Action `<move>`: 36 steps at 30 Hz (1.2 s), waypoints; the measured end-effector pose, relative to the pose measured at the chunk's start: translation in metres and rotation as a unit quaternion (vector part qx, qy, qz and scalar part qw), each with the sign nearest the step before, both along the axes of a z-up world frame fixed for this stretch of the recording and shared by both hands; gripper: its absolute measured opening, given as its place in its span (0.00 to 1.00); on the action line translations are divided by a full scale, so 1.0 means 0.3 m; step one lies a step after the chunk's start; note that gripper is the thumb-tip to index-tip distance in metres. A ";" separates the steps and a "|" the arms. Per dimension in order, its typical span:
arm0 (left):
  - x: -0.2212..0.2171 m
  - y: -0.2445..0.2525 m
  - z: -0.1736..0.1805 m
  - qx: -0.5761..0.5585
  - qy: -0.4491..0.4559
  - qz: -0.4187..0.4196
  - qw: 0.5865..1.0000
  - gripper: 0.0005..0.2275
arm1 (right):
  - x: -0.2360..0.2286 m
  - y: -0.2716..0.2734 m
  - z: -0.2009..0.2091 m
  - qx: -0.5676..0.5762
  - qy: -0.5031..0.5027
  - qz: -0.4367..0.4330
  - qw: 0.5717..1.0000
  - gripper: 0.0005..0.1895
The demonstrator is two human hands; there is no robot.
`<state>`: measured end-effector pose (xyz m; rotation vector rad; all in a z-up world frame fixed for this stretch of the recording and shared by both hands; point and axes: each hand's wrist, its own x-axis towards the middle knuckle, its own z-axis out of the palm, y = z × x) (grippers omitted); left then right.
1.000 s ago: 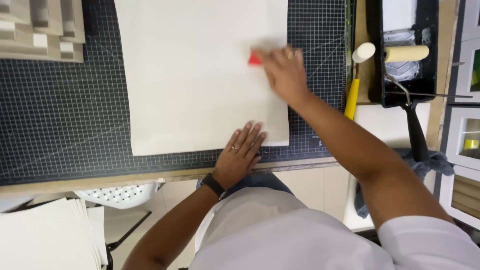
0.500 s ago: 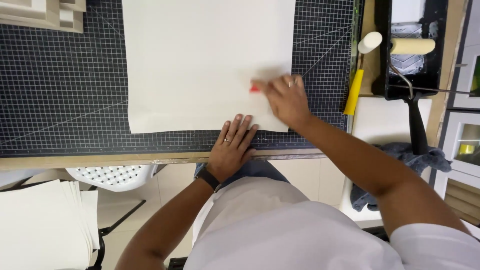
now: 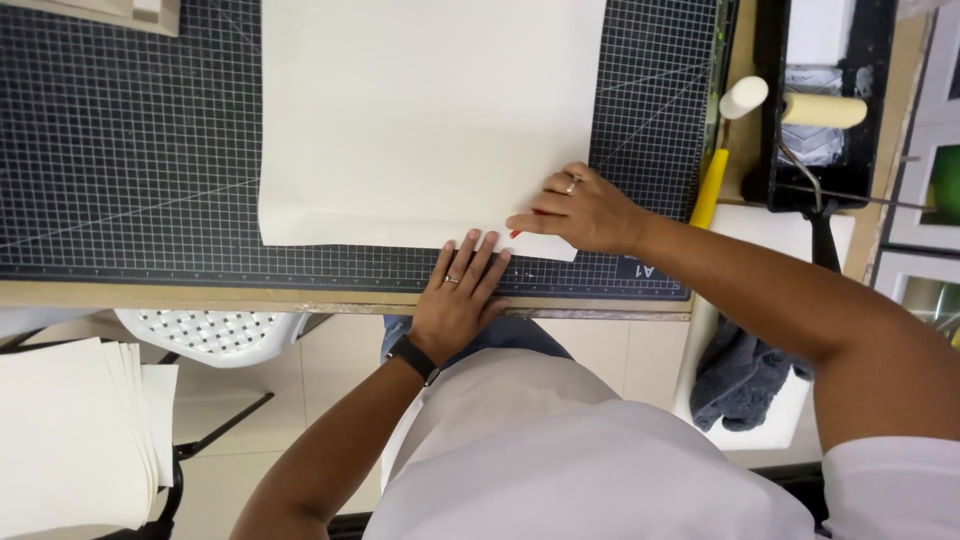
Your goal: Applying adhesive to a board with a roller and mounting a sheet of paper onto it, smoothing it out with a scraper.
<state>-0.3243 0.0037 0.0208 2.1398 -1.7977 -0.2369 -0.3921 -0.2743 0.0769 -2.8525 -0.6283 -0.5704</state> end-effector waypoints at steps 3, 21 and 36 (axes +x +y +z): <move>-0.002 -0.001 -0.006 -0.012 -0.004 0.004 1.000 0.32 | 0.153 0.053 -0.020 -0.002 -0.021 0.043 0.999 0.16; -0.004 0.004 -0.036 0.034 0.003 -0.003 0.999 0.32 | 0.081 0.017 0.018 -0.007 0.021 0.088 0.996 0.16; -0.004 0.003 -0.042 0.009 0.007 0.008 1.000 0.31 | -0.008 -0.067 -0.008 -0.042 0.049 0.094 0.993 0.15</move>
